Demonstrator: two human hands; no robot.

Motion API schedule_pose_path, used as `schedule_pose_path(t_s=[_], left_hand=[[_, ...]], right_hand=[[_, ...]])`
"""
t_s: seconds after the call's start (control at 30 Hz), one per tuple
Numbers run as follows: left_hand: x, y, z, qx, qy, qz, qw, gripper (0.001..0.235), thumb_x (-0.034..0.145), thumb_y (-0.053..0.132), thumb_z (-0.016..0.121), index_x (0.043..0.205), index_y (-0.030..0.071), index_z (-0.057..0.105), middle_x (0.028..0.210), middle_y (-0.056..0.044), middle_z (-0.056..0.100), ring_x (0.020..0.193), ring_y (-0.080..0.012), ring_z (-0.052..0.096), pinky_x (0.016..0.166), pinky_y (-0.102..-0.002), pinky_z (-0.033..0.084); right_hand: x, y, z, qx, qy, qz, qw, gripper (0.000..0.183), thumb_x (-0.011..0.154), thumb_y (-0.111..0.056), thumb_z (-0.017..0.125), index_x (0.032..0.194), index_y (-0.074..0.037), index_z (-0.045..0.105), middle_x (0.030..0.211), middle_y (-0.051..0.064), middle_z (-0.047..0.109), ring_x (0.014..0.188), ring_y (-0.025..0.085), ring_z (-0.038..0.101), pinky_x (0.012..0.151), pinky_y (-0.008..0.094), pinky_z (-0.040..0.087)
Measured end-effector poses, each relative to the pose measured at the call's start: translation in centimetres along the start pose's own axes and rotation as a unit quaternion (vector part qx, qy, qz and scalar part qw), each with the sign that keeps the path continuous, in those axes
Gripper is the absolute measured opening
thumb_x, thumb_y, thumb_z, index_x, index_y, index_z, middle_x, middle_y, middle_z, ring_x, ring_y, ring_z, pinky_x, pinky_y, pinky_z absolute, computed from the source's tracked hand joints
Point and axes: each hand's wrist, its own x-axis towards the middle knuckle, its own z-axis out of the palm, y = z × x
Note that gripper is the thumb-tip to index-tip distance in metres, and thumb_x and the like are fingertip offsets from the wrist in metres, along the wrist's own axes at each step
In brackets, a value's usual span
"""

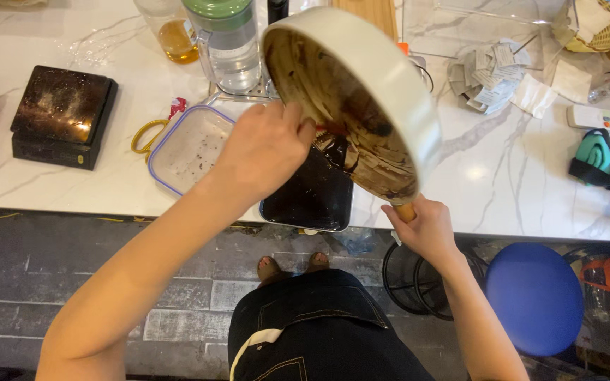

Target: The person uses a red silicone spatula to scrape a thick, dark brown paste from the inside of a white saucepan into a rectangular metal tray. The person repeatedly scrapes the pan's bottom and sides to transfer the remaining paste.

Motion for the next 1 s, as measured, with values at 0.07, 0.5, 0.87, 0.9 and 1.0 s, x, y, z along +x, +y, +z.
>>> schedule_pose_path(t_s=[0.07, 0.5, 0.87, 0.9, 1.0], left_hand=[[0.1, 0.6, -0.1, -0.005, -0.031, 0.006, 0.999, 0.013, 0.078, 0.014, 0.067, 0.088, 0.006, 0.071, 0.083, -0.008, 0.062, 0.079, -0.0249, 0.064, 0.067, -0.037, 0.051], [-1.1, 1.7, -1.3, 0.003, -0.009, -0.011, 1.000, 0.019, 0.080, 0.013, 0.065, 0.097, 0.006, 0.072, 0.087, -0.006, 0.061, 0.079, -0.0217, 0.062, 0.064, -0.034, 0.049], [-4.9, -0.9, -0.9, -0.069, 0.065, -0.098, 0.991, 0.016, 0.092, 0.023, 0.077, 0.104, 0.012, 0.078, 0.076, -0.005, 0.056, 0.070, -0.0250, 0.062, 0.059, -0.039, 0.047], [-5.6, -1.4, -0.7, -0.074, 0.081, -0.116, 0.987, 0.015, 0.093, 0.021, 0.077, 0.106, 0.013, 0.078, 0.076, -0.005, 0.056, 0.069, -0.0242, 0.061, 0.059, -0.039, 0.046], [-7.7, -2.5, 1.1, -0.084, 0.119, -0.166, 0.975, 0.016, 0.096, 0.017, 0.078, 0.111, 0.014, 0.078, 0.076, -0.004, 0.055, 0.067, -0.0232, 0.059, 0.059, -0.038, 0.045]], right_hand=[[0.2, 0.0, -0.2, -0.037, -0.018, 0.010, 0.999, 0.037, 0.086, -0.027, 0.080, 0.109, -0.001, 0.068, 0.061, 0.016, 0.065, 0.057, 0.037, 0.066, 0.055, 0.043, 0.052], [0.2, -0.4, -0.2, -0.016, 0.005, -0.014, 1.000, 0.032, 0.086, -0.028, 0.080, 0.102, -0.002, 0.069, 0.063, 0.016, 0.065, 0.058, 0.037, 0.067, 0.056, 0.042, 0.053], [0.4, 0.1, -0.3, -0.008, 0.011, -0.007, 1.000, 0.032, 0.086, -0.028, 0.081, 0.097, 0.000, 0.069, 0.057, 0.014, 0.063, 0.052, 0.033, 0.066, 0.052, 0.040, 0.051], [0.5, 0.1, -0.2, -0.013, 0.008, 0.001, 1.000, 0.033, 0.086, -0.029, 0.081, 0.096, 0.001, 0.069, 0.057, 0.015, 0.063, 0.052, 0.034, 0.066, 0.052, 0.040, 0.051], [0.4, 0.1, 0.0, -0.020, 0.003, 0.016, 1.000, 0.035, 0.085, -0.030, 0.081, 0.096, 0.001, 0.070, 0.056, 0.016, 0.063, 0.051, 0.035, 0.065, 0.052, 0.041, 0.050]])
